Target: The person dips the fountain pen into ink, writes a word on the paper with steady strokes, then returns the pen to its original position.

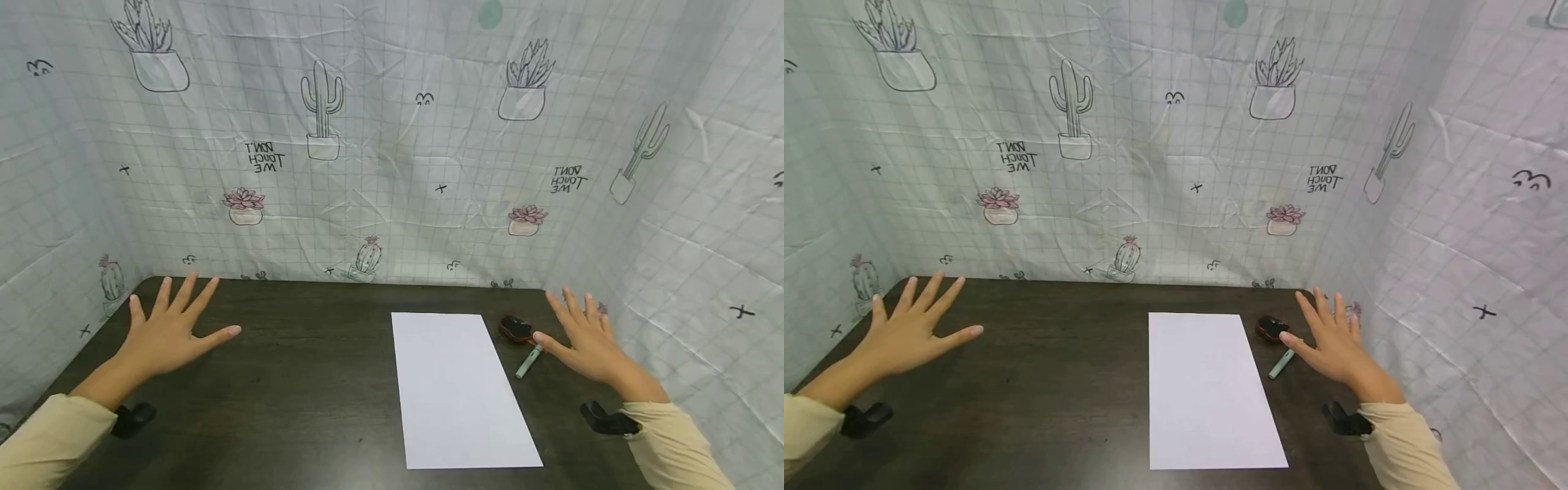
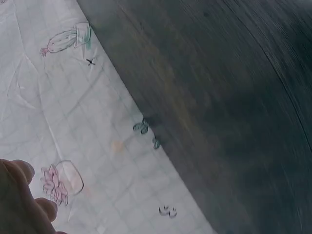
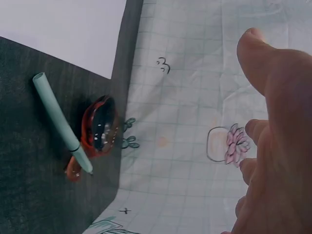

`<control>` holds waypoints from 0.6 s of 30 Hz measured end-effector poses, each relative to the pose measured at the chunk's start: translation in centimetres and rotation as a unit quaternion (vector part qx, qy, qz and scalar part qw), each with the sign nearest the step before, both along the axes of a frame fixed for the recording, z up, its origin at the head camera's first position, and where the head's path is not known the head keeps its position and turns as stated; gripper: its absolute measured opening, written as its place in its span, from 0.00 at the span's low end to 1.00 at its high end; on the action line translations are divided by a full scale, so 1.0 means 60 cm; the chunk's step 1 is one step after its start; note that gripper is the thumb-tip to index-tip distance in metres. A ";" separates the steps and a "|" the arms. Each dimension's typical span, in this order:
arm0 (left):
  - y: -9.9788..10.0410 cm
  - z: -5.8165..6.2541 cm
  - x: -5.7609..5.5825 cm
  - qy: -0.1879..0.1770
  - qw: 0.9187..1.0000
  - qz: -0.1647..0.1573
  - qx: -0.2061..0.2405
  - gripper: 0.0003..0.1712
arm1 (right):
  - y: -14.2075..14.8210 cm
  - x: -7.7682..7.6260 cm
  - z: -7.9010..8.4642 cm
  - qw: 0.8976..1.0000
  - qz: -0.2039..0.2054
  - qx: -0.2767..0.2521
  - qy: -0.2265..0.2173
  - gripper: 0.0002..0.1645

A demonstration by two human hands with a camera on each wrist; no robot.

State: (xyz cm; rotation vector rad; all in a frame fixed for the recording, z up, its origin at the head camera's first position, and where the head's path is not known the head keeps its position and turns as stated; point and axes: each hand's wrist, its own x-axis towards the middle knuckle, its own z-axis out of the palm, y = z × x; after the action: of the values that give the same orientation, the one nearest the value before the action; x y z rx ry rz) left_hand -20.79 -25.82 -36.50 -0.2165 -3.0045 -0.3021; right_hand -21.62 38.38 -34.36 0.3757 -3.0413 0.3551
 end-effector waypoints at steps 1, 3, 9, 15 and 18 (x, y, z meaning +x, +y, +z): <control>0.006 -0.003 -0.004 -0.002 1.000 -0.002 0.003 0.59 | 0.002 0.000 -0.001 1.000 -0.001 0.001 0.001 0.51; 0.020 -0.012 -0.011 -0.008 1.000 -0.008 0.009 0.59 | 0.006 -0.001 -0.006 1.000 -0.003 0.001 0.002 0.51; 0.075 -0.041 -0.027 -0.018 0.998 -0.042 0.032 0.58 | 0.022 0.001 -0.024 1.000 -0.013 -0.007 -0.003 0.51; 0.159 -0.069 -0.040 -0.030 0.995 -0.085 0.052 0.56 | 0.037 0.007 -0.042 1.000 -0.017 -0.009 0.004 0.49; 0.204 -0.082 -0.043 -0.037 0.991 -0.114 0.054 0.56 | 0.041 0.010 -0.055 1.000 -0.019 -0.004 0.006 0.49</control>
State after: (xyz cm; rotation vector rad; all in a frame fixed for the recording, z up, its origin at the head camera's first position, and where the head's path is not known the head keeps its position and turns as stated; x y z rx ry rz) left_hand -23.35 -13.61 -41.40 -0.5515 -3.0258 -0.5041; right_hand -21.02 40.85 -37.67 0.3190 -3.0301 0.3627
